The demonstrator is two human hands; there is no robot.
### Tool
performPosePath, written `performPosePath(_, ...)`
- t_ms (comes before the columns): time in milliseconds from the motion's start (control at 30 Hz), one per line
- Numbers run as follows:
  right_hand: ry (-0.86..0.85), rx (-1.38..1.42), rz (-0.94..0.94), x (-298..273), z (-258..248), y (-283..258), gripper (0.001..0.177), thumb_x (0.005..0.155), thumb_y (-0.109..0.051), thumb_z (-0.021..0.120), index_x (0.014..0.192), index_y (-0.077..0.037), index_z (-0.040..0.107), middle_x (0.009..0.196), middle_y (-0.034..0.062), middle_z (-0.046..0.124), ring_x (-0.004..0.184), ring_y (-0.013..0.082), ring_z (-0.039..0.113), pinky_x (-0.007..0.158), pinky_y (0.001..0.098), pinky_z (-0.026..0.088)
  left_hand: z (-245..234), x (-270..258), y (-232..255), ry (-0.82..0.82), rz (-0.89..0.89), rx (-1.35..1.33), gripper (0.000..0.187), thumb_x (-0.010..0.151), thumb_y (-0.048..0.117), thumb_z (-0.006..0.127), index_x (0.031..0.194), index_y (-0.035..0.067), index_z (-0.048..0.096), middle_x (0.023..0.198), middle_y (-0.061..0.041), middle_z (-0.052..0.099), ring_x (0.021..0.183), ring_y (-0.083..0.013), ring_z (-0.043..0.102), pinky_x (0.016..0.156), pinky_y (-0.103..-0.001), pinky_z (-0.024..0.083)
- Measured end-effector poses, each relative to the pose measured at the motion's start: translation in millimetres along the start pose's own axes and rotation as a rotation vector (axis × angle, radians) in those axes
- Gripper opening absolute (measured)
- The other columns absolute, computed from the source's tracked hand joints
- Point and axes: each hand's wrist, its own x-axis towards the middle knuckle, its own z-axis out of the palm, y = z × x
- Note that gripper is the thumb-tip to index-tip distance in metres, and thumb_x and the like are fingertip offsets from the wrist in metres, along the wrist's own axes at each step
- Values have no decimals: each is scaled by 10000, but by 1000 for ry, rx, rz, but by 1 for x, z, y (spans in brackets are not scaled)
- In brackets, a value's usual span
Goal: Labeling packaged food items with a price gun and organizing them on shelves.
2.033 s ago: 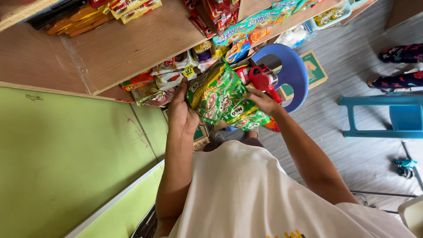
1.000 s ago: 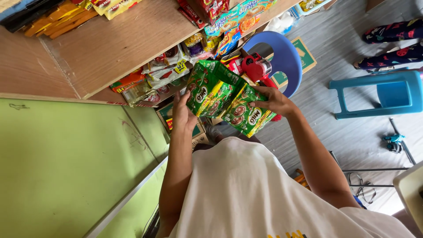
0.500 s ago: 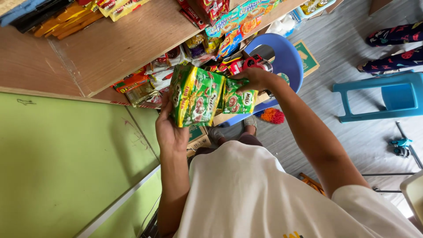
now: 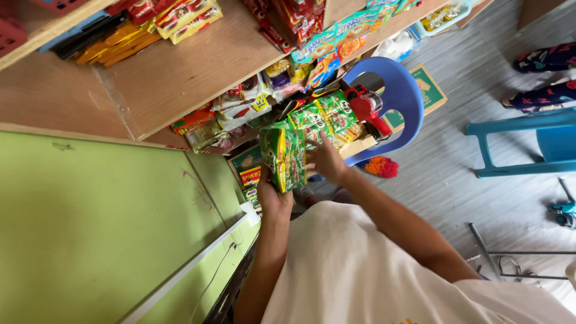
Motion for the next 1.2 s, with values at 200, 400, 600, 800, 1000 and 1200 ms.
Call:
performPosePath(200,139,-178,-98,-83,85,-24,628,941,-217,661,1514,-152,414,1345,15,635,1179,176,645,967,426,552,19,-25,-4,121,-95,196,415,1106,253,380,1416,38,552,1370,-146,647,1200,-287,664,1028,-474,557)
performPosePath(400,298,-668,-400,-104,43,-83,227,1018,-124,733,1180,22,669,1068,28,598,964,103,491,859,320,436,50,-39,19,184,-386,1364,655,982,454,551,1577,217,417,1322,-281,607,1105,-449,608,913,-609,494)
performPosePath(600,24,-1021,-263,-128,105,-139,244,990,-192,707,1140,0,729,878,-43,643,825,23,508,698,269,467,146,-21,7,-891,898,2031,1101,717,416,904,1559,-11,337,1499,-353,461,1342,-508,477,1063,-542,437)
performPosePath(800,-84,-967,-403,-133,88,-159,355,998,-265,669,1203,23,696,1013,21,707,975,93,605,859,286,513,186,-11,0,-844,47,1820,423,833,291,896,1140,33,761,1047,-81,820,913,-151,720,844,-327,593)
performPosePath(1000,322,-699,-492,-57,-70,-61,471,1043,-349,546,1378,-19,576,1197,76,617,1154,186,603,1038,361,483,186,-60,20,-769,25,1449,232,884,154,877,1048,17,787,977,-55,802,843,-101,705,758,-298,584)
performPosePath(1200,367,-371,-8,-70,-7,-14,532,946,-382,577,1410,-122,565,1307,157,625,1100,240,642,941,404,529,208,-130,17,-746,1,1284,298,879,87,840,1138,-13,730,1071,-58,782,956,-106,723,829,-291,617)
